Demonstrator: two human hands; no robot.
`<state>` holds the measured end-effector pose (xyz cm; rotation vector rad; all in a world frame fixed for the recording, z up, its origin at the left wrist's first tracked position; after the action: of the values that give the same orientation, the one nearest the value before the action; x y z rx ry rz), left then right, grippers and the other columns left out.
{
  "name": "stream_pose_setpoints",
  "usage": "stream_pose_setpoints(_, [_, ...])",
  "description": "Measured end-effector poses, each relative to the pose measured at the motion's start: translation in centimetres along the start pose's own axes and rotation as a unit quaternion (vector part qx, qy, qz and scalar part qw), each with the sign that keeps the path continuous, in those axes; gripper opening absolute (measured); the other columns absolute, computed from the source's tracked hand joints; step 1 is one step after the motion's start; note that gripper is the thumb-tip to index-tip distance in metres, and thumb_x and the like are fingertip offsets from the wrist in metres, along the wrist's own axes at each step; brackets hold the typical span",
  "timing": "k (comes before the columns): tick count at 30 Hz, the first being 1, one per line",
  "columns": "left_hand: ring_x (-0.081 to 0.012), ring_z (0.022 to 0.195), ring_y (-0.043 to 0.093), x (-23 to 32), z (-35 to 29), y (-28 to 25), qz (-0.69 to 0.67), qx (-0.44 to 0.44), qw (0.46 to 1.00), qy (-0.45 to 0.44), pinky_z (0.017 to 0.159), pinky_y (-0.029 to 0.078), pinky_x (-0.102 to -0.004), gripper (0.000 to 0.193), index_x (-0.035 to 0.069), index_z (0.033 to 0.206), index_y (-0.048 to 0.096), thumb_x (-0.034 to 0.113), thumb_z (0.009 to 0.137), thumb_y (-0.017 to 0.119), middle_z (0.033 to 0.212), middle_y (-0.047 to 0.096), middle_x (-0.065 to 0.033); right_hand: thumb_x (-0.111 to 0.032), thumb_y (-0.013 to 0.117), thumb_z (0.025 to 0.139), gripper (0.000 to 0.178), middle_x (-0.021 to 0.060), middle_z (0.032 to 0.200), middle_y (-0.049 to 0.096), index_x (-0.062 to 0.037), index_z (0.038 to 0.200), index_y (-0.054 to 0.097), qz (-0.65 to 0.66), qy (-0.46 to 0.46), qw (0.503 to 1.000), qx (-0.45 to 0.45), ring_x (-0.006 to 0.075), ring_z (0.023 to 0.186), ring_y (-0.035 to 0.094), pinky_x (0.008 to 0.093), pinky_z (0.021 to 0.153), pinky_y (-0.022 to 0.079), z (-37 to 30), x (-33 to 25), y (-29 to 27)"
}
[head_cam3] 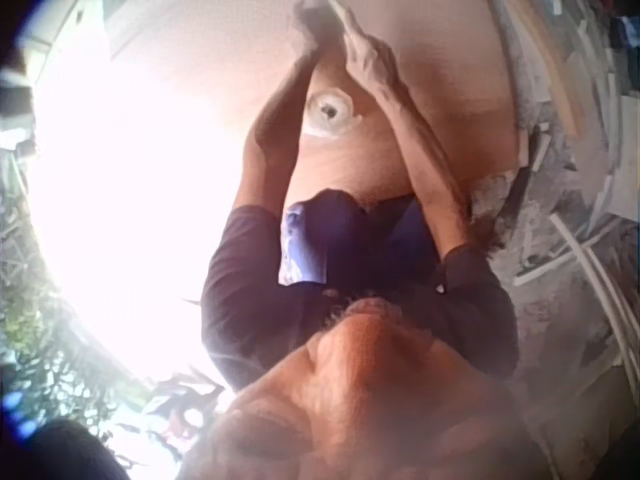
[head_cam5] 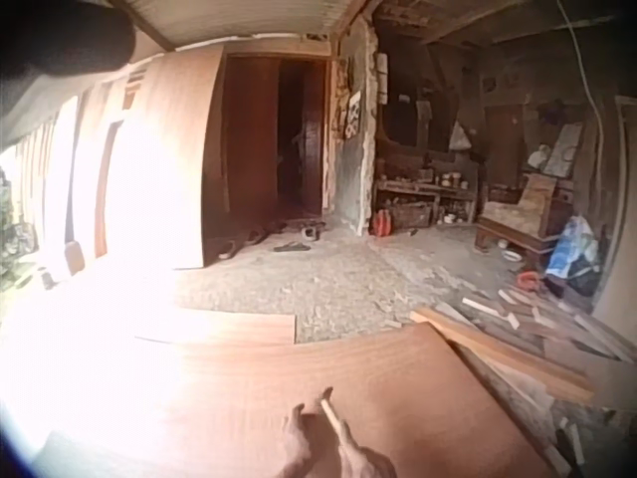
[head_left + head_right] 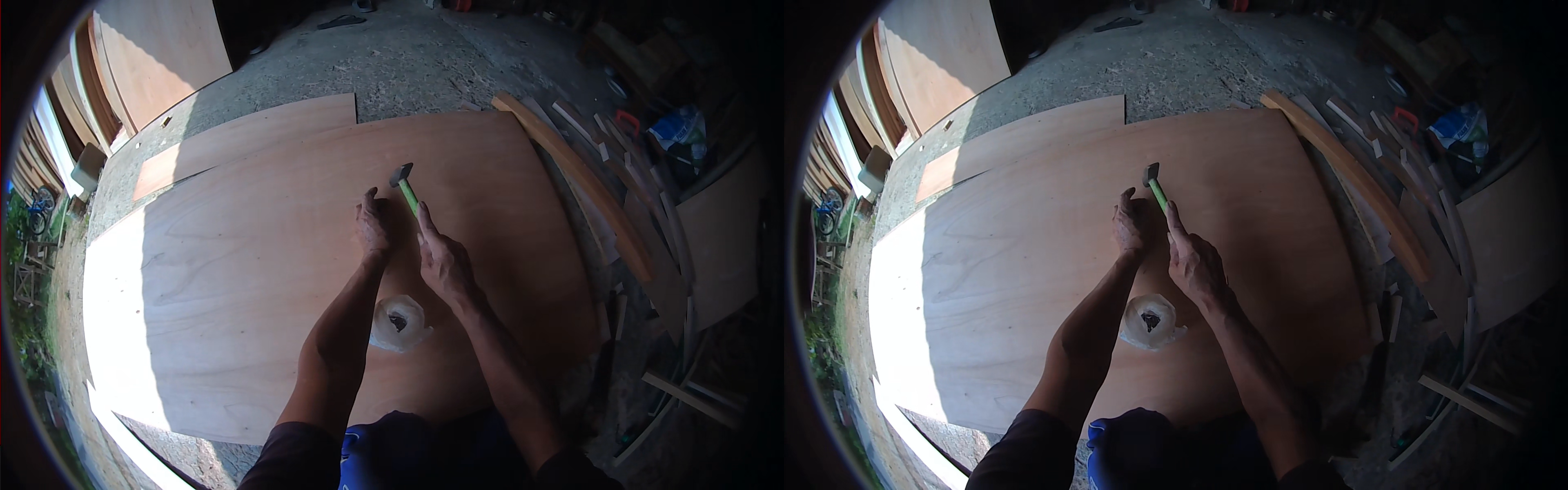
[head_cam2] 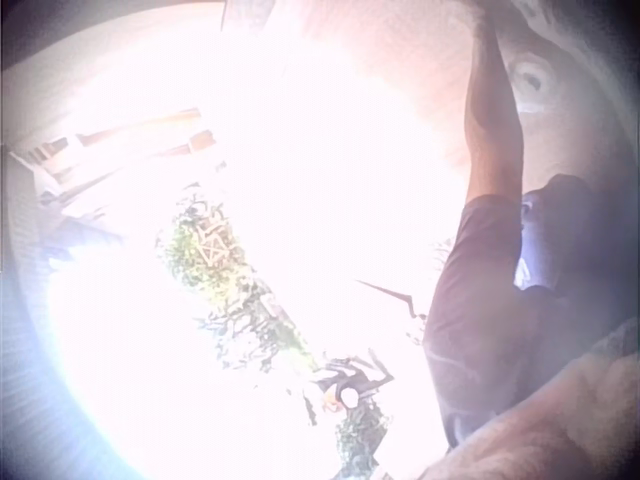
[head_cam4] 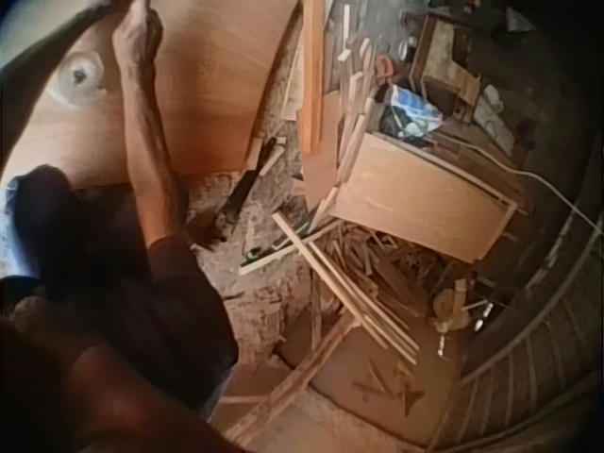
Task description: The person hammers nails into a wooden frame to attach a large plywood sheet. They then move the assembled piece and position another sheet on the floor, continuing to hammer nails along the edges to secure the wood pieces together.
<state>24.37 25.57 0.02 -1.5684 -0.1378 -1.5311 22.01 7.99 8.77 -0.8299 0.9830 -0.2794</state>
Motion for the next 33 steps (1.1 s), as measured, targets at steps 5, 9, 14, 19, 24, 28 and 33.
stream_pose_setpoints(5, [-0.0316, 0.104, 0.058, 0.6, -0.6, -0.3, 0.006, -0.007, 1.0, 0.021, 0.091, 0.048, -0.0416, 0.051, 0.007, 0.131, 0.052, 0.015, 0.083, 0.066, 0.104, 0.069, -0.0111, -0.01, 0.055, 0.096, 0.063, 0.0219, 0.074, 0.064, -0.0176, 0.153, 0.03, -0.039, 0.061, 0.995, -0.074, 0.0393, 0.067, 0.065, 0.0487, 0.059, 0.052, -0.6, 1.3, 1.5])
stream_pose_setpoints(9, [-0.0319, 0.104, 0.062, 0.8, -0.4, -0.6, 0.004, 0.014, 0.999, 0.038, 0.091, 0.048, -0.0428, 0.046, 0.007, 0.128, 0.053, 0.017, 0.084, 0.064, 0.104, 0.07, -0.0108, -0.008, 0.055, 0.093, 0.067, 0.0257, 0.083, 0.067, -0.0165, 0.153, 0.027, 0.004, -0.031, 1.0, -0.006, 0.0421, 0.073, 0.067, 0.0501, 0.062, 0.053, -0.7, 0.5, 0.5])
stream_pose_setpoints(14, [-0.0317, 0.1, 0.065, 0.3, 0.4, -0.3, -0.022, 0.023, 0.999, 0.039, 0.088, 0.051, -0.0424, 0.041, 0.008, 0.127, 0.054, 0.013, 0.087, 0.059, 0.105, 0.07, -0.0115, -0.008, 0.055, 0.093, 0.068, 0.0244, 0.078, 0.065, -0.017, 0.154, 0.026, -0.085, 0.019, 0.994, -0.072, 0.0419, 0.071, 0.066, 0.0506, 0.061, 0.052, -0.1, 1.5, 0.9])
stream_pose_setpoints(19, [-0.0306, 0.097, 0.067, -1.6, 0.2, -0.3, -0.094, 0.0, 0.995, 0.046, 0.086, 0.052, -0.0401, 0.034, 0.009, 0.122, 0.059, 0.011, 0.088, 0.058, 0.106, 0.07, -0.0121, -0.004, 0.053, 0.092, 0.066, 0.0252, 0.096, 0.066, -0.019, 0.153, 0.029, -0.063, 0.064, 0.987, -0.13, 0.0424, 0.081, 0.066, 0.0499, 0.068, 0.052, -1.2, 3.0, 1.7])
stream_pose_setpoints(24, [-0.0287, 0.094, 0.066, -3.6, -2.1, -3.8, -0.109, -0.108, 0.986, 0.058, 0.085, 0.052, -0.0365, 0.032, 0.007, 0.115, 0.061, 0.01, 0.083, 0.065, 0.103, 0.07, -0.0106, -0.004, 0.049, 0.094, 0.068, 0.0268, 0.102, 0.064, -0.0215, 0.155, 0.024, 0.026, 0.12, 0.988, -0.098, 0.0422, 0.088, 0.065, 0.0472, 0.077, 0.052, -4.6, 5.3, 0.3])
stream_pose_setpoints(28, [-0.0284, 0.086, 0.066, -1.4, -5.6, -7.4, 0.021, -0.159, 0.954, 0.255, 0.085, 0.051, -0.0401, 0.031, 0.008, 0.111, 0.062, 0.015, 0.082, 0.069, 0.101, 0.07, -0.0088, -0.007, 0.049, 0.096, 0.069, 0.0258, 0.103, 0.065, -0.0268, 0.156, 0.02, 0.027, 0.151, 0.984, -0.091, 0.0398, 0.088, 0.066, 0.0465, 0.076, 0.052, -6.4, 6.6, 0.2])
stream_pose_setpoints(33, [-0.0364, 0.078, 0.064, 0.3, -7.4, -6.3, 0.123, -0.18, 0.961, 0.171, 0.085, 0.045, -0.0445, 0.018, 0.007, 0.097, 0.057, 0.011, 0.081, 0.063, 0.078, 0.065, -0.0159, -0.01, 0.047, 0.097, 0.067, 0.025, 0.106, 0.065, -0.0269, 0.156, 0.02, -0.025, 0.149, 0.983, -0.105, 0.0407, 0.091, 0.066, 0.0484, 0.076, 0.052, -6.4, 6.7, 0.8])
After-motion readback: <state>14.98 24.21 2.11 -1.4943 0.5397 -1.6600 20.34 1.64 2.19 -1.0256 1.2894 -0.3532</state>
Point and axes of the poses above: each hand's wrist, its own z-axis towards the middle knuckle, its own y-axis out of the palm, x = y × z, the point moved 6 cm from there along z, towards the middle knuckle
